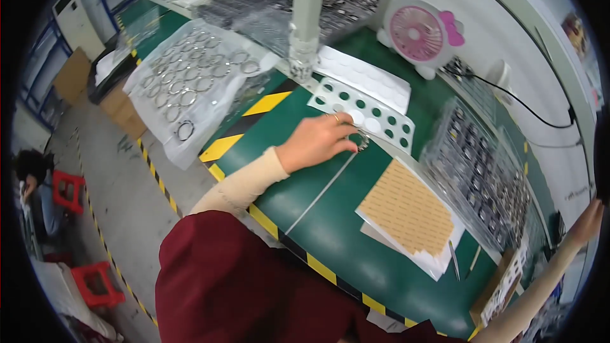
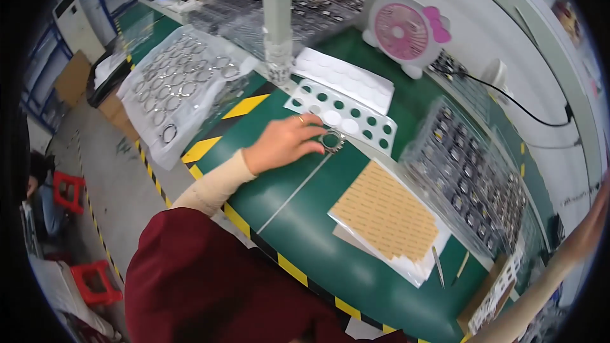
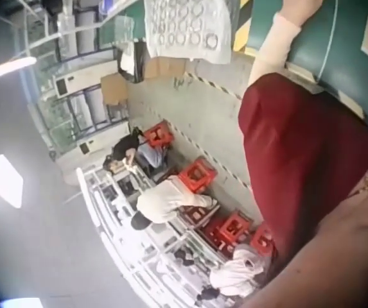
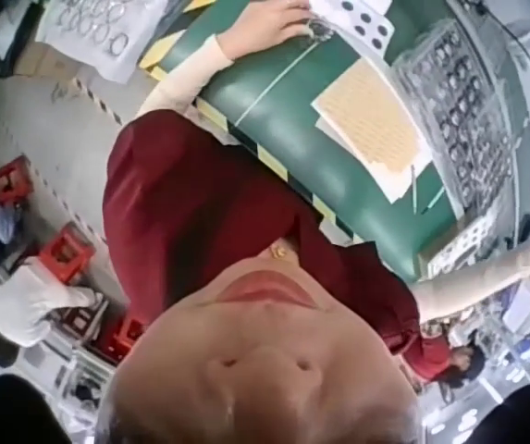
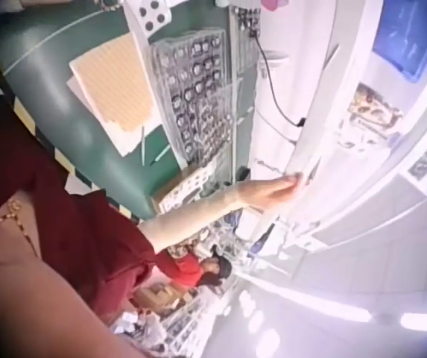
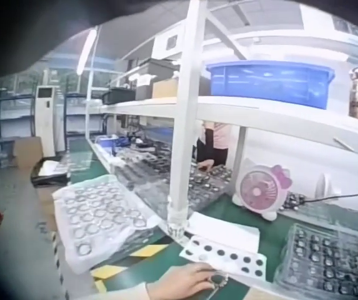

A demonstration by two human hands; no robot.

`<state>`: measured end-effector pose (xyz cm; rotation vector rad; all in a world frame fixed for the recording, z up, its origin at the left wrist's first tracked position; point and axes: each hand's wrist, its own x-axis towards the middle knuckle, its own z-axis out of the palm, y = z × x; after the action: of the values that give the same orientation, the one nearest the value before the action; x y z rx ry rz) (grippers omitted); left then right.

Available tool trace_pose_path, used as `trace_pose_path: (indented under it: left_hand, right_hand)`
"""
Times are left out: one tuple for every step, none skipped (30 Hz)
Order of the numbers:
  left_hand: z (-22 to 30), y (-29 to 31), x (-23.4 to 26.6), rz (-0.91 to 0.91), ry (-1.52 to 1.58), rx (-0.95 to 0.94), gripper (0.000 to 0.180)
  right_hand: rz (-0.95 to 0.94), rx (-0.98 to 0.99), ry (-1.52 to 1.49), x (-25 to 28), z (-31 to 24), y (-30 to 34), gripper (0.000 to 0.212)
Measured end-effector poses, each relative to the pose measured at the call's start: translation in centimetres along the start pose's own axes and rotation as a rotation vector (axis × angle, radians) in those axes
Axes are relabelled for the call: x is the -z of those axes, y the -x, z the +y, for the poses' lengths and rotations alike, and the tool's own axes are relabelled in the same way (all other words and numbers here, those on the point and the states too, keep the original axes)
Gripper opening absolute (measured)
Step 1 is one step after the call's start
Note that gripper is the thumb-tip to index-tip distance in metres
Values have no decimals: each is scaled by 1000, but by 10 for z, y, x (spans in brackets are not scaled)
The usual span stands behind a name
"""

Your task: The person assembles electronic components by hand, applying adhesive pads and metal rings to them at a factory workstation.

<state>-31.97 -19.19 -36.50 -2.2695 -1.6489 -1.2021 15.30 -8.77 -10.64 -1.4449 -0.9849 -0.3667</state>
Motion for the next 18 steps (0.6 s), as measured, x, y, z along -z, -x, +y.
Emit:
trace_pose_path:
  left_hand:
    - [-9,-4,17,56,-70,-21,24]
    - [-23,-11,35,107,-129,-49,19]
    - [-33,-17,59,36,-265,0,15]
    - [-48,-23,80,-25,-388,41,14]
    - [-84,-18,97,-13,-469,92,16]
    - [-121,-13,107,2,-545,135,17]
    - [-143,-10,113,-50,-560,235,17]
    - [-161,-10,114,-100,-566,325,17]
    - [-180,-4,114,-110,-575,323,17]
    - [-198,5,112,-304,-525,379,17]
    - [-209,9,111,-500,-466,436,18]
    - [-220,11,115,-512,-472,438,18]
    - [-221,9,117,-463,-411,406,18]
    - [-220,9,119,-411,-352,376,19]
    - [-221,7,124,-418,-357,384,19]
    - [-202,-10,127,-417,-200,666,20]
    - [-188,-15,135,-403,-50,954,20]
    - [-194,-8,140,-403,-56,968,20]
  right_hand:
    - [-408,756,-90,19,51,51,39]
    - [-668,416,-449,36,62,127,30]
    - [-888,1020,287,60,47,180,18]
    - [-1129,866,-13,72,91,229,6]
    - [-1348,756,43,88,86,266,4]
    - [-1186,835,-132,91,87,301,6]
    - [-1237,706,-142,100,91,324,7]
    - [-1278,572,-140,112,93,338,8]
    - [-1283,560,-149,122,92,348,8]
    - [-1266,378,-161,132,91,357,8]
    - [-1247,196,-166,140,93,362,8]
    - [-1255,184,-169,147,98,365,8]
    - [-1180,191,-158,151,99,368,8]
    - [-1106,200,-149,153,99,370,10]
    - [-1091,183,-193,154,98,372,9]
    - [-1099,181,-182,157,103,375,9]
    - [-1073,196,-175,159,111,381,8]
    - [-1048,213,-170,161,117,385,9]
